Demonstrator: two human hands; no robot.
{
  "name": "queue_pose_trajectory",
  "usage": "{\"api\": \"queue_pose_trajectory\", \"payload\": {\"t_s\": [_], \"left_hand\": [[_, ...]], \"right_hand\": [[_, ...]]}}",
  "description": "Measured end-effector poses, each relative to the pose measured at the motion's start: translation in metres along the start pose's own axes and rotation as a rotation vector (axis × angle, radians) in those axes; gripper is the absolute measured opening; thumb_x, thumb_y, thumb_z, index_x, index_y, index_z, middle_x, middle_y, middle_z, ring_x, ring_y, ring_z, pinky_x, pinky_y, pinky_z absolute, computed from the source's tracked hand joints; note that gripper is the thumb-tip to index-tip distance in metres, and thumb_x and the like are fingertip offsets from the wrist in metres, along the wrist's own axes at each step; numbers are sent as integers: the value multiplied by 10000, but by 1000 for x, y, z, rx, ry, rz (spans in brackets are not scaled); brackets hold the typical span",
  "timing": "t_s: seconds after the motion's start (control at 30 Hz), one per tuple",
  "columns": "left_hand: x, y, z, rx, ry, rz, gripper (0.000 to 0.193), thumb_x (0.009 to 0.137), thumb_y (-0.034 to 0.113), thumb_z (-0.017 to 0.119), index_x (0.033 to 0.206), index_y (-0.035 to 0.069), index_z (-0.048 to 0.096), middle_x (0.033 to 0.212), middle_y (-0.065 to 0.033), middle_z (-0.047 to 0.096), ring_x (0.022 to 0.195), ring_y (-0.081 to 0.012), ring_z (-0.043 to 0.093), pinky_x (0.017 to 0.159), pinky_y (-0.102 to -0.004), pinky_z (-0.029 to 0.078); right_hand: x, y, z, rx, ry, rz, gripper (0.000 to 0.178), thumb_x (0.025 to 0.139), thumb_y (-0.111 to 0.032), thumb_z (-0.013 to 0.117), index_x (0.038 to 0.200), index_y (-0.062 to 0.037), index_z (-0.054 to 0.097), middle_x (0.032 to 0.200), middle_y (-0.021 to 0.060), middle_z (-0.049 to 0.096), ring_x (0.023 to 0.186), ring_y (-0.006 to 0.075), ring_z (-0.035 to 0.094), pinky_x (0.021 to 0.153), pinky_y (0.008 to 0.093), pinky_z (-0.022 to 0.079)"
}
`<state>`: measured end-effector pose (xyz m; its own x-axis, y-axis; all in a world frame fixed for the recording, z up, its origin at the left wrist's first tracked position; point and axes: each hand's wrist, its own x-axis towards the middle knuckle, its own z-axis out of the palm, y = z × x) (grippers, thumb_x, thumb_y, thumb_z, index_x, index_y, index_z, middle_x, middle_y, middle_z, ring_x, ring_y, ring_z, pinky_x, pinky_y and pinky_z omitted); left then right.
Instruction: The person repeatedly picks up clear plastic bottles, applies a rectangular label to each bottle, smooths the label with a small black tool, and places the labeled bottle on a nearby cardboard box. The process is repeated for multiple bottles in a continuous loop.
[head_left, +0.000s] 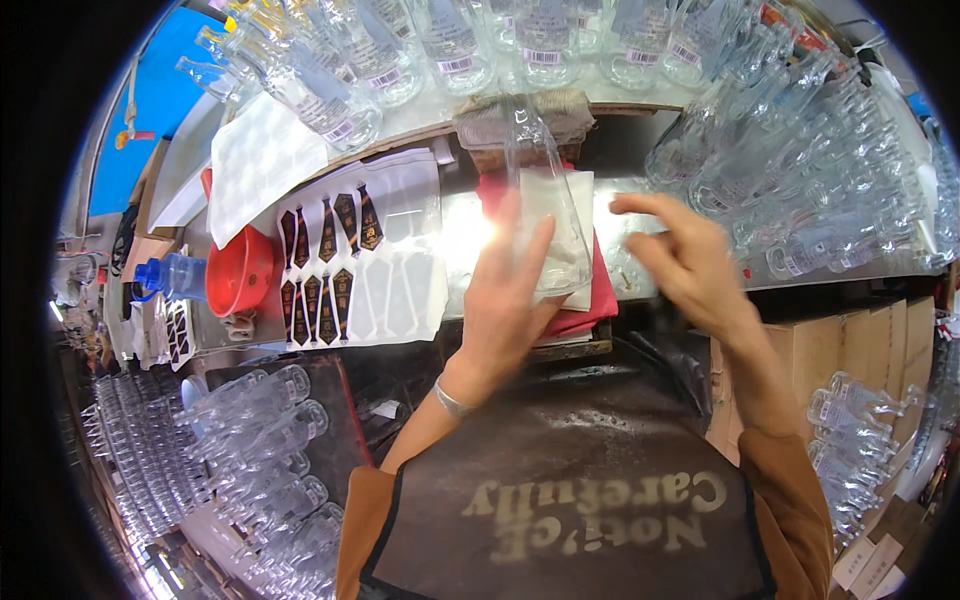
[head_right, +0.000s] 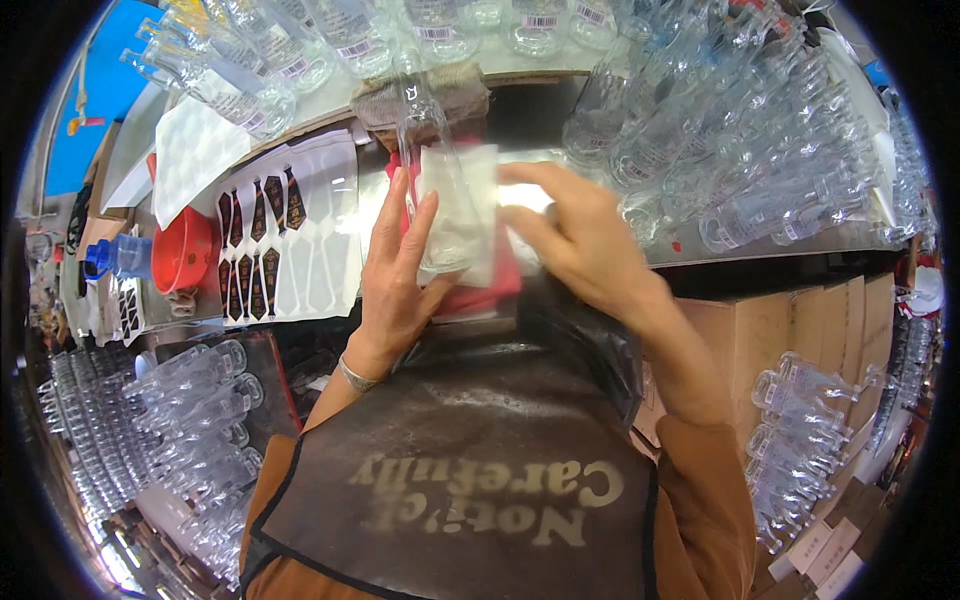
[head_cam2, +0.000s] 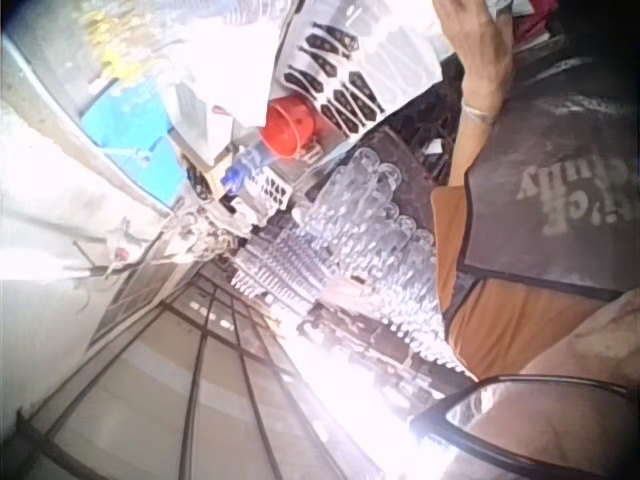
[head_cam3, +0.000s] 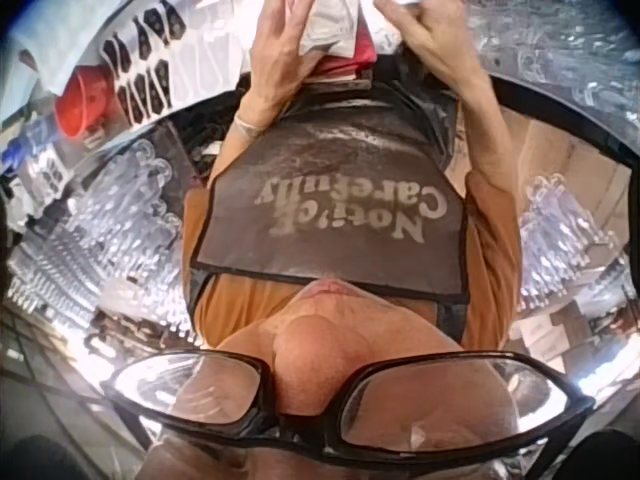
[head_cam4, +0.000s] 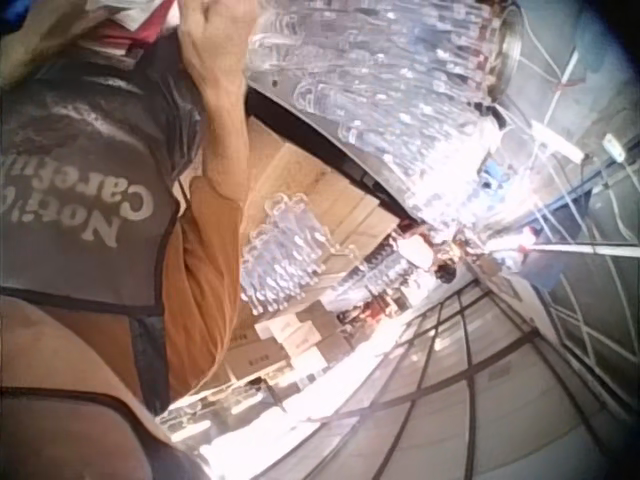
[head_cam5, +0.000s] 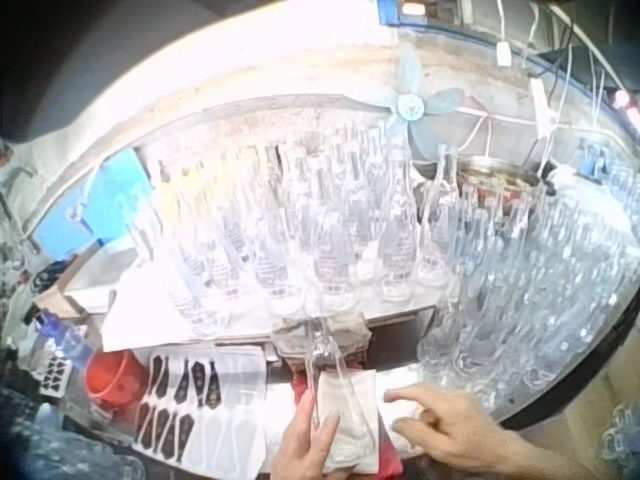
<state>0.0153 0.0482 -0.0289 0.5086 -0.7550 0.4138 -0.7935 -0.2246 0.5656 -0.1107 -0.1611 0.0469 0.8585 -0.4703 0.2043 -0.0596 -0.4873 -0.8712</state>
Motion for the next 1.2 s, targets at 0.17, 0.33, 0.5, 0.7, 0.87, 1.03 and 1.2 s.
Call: {"api": "queue_pose_trajectory", "payload": {"t_s": [0.17,0.33,0.5,0.7,0.87,1.03,1.2], "left_hand": [[-21,-24,4,-221,-66,-178,899,757,110,822,1518,-5,356,1552,-259,376,1442,-378,374,1208,-477,245],[-19,0,-3,-55,127,-176,946,737,62,808,1541,5,313,1548,-222,400,1417,-367,408,1187,-454,279],[-24,-18,9,-227,8,-174,883,758,19,741,1538,10,327,1525,-201,434,1376,-368,450,1160,-452,319],[-22,-25,5,-185,32,-101,914,729,35,755,1535,6,325,1512,-223,434,1292,-405,473,1070,-475,360],[-47,-32,-18,-128,30,-185,789,823,231,786,1477,9,406,1522,-256,402,1399,-439,382,1158,-510,287],[-123,-103,-79,362,243,-324,552,857,224,754,1320,-15,571,1532,-261,385,1386,-443,390,1149,-509,289],[-132,-136,-99,599,236,-521,578,932,380,644,1335,-26,564,1544,-306,331,1442,-446,301,1148,-577,244]], "right_hand": [[2,42,72,535,-286,364,443,956,-169,659,1344,13,544,1213,91,678,638,74,505,588,232,418],[-10,40,74,376,-259,245,514,987,-160,631,1433,33,465,1265,78,650,598,27,460,557,202,404],[-16,28,68,74,-183,26,529,958,-111,658,1444,-5,477,1222,57,636,604,19,479,560,218,427],[-22,41,83,220,-208,189,549,922,-51,675,1430,10,478,1124,56,641,619,42,548,556,233,443],[-27,56,74,360,-185,234,485,936,-48,655,1396,10,515,1187,49,648,602,19,490,542,197,405],[-34,73,54,360,-117,259,369,1004,-111,585,1350,13,549,1142,76,679,608,19,476,541,188,406],[-31,77,56,376,-89,276,294,1024,-137,578,1282,4,598,1056,61,691,602,17,452,530,180,374]]}}
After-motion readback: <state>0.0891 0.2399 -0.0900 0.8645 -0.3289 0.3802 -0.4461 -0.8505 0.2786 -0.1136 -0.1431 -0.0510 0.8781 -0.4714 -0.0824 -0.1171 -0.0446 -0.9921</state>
